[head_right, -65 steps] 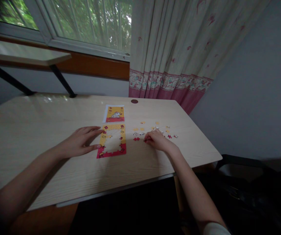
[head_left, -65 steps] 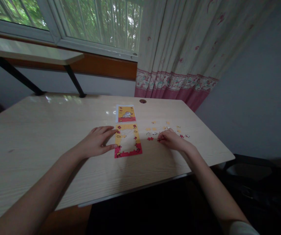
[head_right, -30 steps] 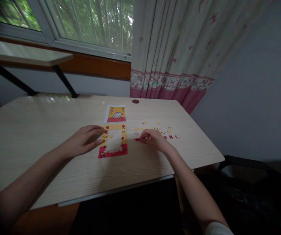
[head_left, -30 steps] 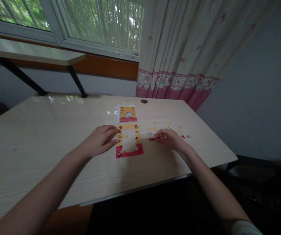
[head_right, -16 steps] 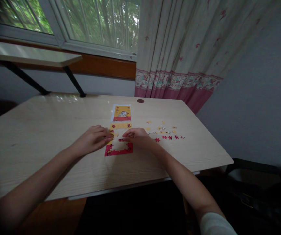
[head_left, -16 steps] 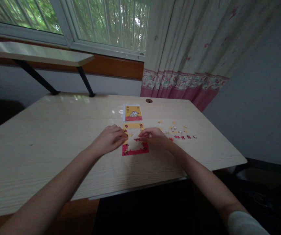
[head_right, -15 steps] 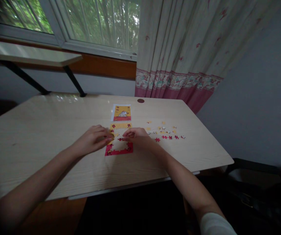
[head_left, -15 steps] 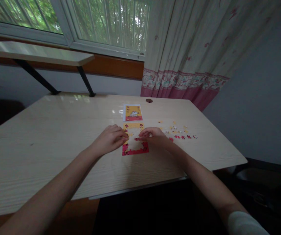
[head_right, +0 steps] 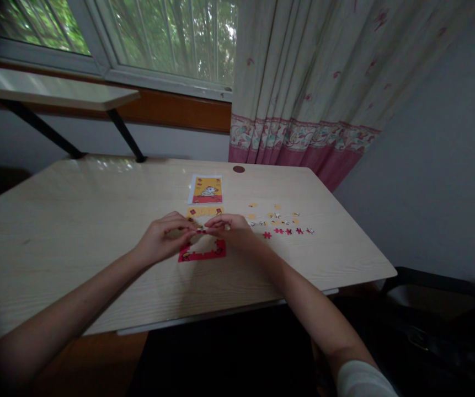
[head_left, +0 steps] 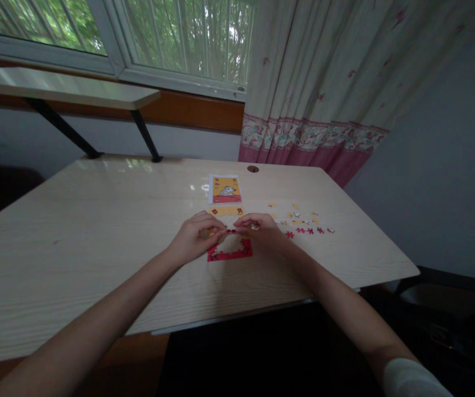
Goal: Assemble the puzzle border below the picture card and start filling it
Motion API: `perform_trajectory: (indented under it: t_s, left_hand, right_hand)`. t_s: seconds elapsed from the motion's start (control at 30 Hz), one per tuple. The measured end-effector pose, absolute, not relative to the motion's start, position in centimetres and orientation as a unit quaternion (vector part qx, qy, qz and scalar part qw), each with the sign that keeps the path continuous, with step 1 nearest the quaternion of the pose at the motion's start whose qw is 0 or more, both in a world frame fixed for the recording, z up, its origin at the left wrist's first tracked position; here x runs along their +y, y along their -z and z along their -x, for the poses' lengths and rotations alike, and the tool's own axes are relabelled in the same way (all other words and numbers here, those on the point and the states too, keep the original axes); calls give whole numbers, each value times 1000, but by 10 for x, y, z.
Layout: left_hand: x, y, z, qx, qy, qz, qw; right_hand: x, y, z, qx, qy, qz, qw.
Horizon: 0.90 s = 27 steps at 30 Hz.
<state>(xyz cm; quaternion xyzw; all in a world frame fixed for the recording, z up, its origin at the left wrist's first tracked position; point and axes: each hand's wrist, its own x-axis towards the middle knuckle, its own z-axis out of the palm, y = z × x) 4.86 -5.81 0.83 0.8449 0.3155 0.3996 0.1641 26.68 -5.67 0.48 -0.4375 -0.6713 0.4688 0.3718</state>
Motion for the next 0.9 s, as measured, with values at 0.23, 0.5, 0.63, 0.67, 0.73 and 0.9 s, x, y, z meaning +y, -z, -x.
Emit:
perform_trajectory:
  t_s: [0.23,0.5,0.63,0.67,0.73,0.9]
  left_hand:
    - [-61,-10,-51,376,-412,-794,242]
    - [-56,-6,-45,343,-390,-830,202]
    - [-52,-10,-39,354,-379,-841,151]
    - [-52,-11,-38,354,-377,-845,138]
    - [-50,-12,-36,356,-368,-852,113]
    - [-46,-9,-32,372,-343,-859,75]
  right_hand:
    - [-58,-4,-267,-706,-424,421,379]
    - [-64,-14,-274,-737,-328,458,374]
    - [-63,-26,-308,-716,-312,495,382]
    - [-63,-28,-320,-703,-306,508,392]
    - [-63,-30,-346,-682,-298,533,403]
    - [-72,-18,-392,-660,-305,589,353]
